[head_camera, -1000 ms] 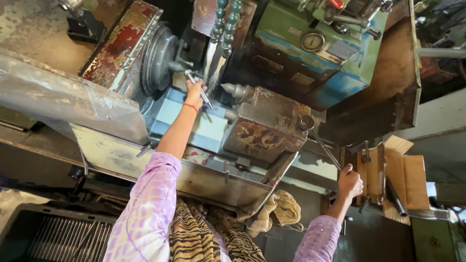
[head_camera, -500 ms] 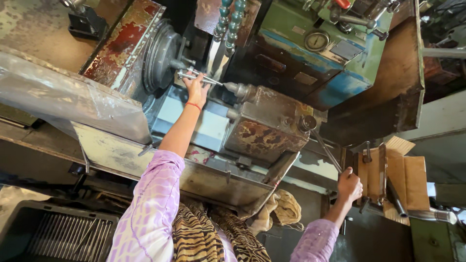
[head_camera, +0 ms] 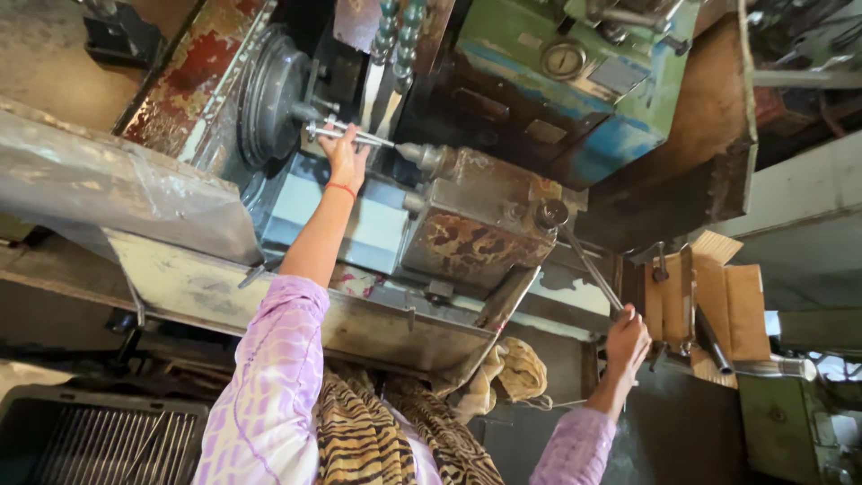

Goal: The person repeatedly picks metal rods from a green crate, inserts them into a grinding machine, and operates a lever to process them. After each cycle, the person removes the rod and places it into a gray tray. The process is repeated continuously throughout the clip.

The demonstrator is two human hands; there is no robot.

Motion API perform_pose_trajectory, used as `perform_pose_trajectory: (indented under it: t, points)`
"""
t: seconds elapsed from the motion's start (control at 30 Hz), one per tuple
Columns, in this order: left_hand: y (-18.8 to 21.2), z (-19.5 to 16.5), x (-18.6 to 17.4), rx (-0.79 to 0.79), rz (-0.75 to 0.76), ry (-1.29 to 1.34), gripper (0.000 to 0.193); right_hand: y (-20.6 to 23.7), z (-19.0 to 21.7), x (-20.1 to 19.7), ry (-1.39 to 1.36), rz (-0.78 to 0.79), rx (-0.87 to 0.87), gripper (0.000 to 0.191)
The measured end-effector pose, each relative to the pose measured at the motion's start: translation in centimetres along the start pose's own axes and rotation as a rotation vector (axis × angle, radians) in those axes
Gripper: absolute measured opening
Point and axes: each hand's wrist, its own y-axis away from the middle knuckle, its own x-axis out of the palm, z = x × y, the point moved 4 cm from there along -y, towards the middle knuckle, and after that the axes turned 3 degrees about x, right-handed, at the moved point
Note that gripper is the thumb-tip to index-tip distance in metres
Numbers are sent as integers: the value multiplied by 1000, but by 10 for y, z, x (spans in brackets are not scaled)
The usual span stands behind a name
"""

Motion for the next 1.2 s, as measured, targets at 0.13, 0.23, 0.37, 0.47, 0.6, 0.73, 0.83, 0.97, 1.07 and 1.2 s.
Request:
perform_pose_trajectory:
  t: [0.13, 0.23, 0.37, 0.47, 0.6, 0.73, 0.83, 0.97, 1.07, 1.2]
  points:
    - [6, -5, 5, -3, -33, 38, 60, 28, 7, -7, -127, -220, -224, 56]
    - [9, -11, 12, -4, -41, 43, 60, 26, -3, 0, -180, 6, 113, 42]
    - [13, -15, 14, 33, 32, 87, 57, 22, 0, -1, 30, 69, 204, 42]
    - [12, -11, 9, -3, -14, 93, 60, 28, 5, -3, -122, -5, 51, 55]
    - [10, -10, 14, 22, -99, 18, 44, 67, -13, -3, -378, -115, 68, 54]
    - [15, -26, 45, 148, -49, -25, 29, 179, -35, 36, -1140, -293, 742, 29]
    - [52, -56, 75, 219, 144, -64, 25, 286, -16, 67, -1110, -200, 874, 40]
    - [151, -102, 67, 130, 519, -165, 30, 346, 8, 77, -1515, 172, 1024, 32]
    - [212, -136, 27, 77, 614, -428, 38, 358, 14, 65, -1615, 197, 1020, 28]
    - [250, -176, -48, 96, 499, -773, 30, 343, 21, 61, -1531, 16, 1224, 38]
